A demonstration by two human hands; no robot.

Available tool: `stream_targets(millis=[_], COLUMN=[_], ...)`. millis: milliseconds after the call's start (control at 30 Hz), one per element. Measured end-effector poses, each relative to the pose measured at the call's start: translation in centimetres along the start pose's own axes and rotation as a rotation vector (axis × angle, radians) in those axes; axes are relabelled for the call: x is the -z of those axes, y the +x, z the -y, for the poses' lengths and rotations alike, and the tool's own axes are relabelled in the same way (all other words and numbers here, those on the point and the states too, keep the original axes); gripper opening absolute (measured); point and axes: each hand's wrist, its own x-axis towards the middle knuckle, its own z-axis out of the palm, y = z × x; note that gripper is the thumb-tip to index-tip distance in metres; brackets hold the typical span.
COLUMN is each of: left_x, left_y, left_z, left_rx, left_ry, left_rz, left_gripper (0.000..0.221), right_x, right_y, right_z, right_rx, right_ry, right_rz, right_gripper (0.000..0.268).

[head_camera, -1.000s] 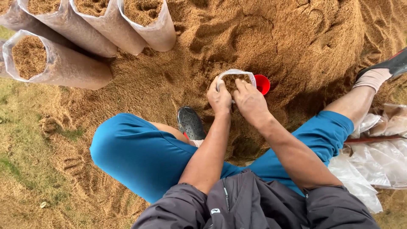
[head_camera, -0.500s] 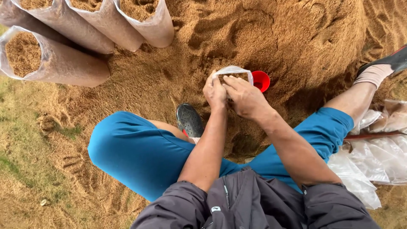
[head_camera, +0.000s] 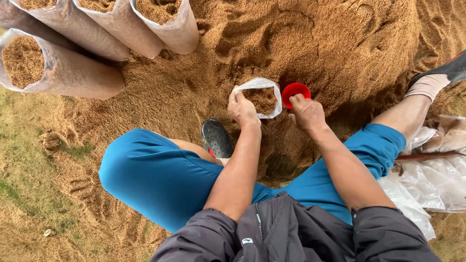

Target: Filling small plastic bags with agricultural substrate using a hand scoop

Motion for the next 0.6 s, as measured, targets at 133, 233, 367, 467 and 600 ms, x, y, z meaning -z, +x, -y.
stream_targets(millis=[133, 233, 367, 467, 600], left_x=[-0.2, -0.4, -0.5, -0.6, -0.7], left_y=[0.4, 0.3, 0.5, 0.3, 0.0], left_z=[0.5, 0.4, 0.8, 0.0, -0.3], left_rx=[0.013, -0.002, 0.020, 0.053, 0.061], left_ry=[0.003, -0.005, 0.036, 0.042, 0.068], left_rz=[0.009, 0.018, 0.007, 0.023, 0.044], left_gripper=[0.034, 0.034, 0.033, 0.033, 0.035], right_x=[-4.8, -5.6, -2.1, 4.1, 5.8], right_y=[1.4, 2.2, 1.9, 1.3, 2.0], right_z=[-2.8, -4.4, -5.1, -3.4, -4.7], right_rx=[-0.042, -0.075, -0.128, -0.120, -0.089], right_ry=[-0.297, -0.176, 0.206, 0.496, 0.727], right_rz=[-0.036, -0.133, 0.001, 0.147, 0.151], right_gripper=[0.020, 0.012, 0.020, 0.035, 0.037])
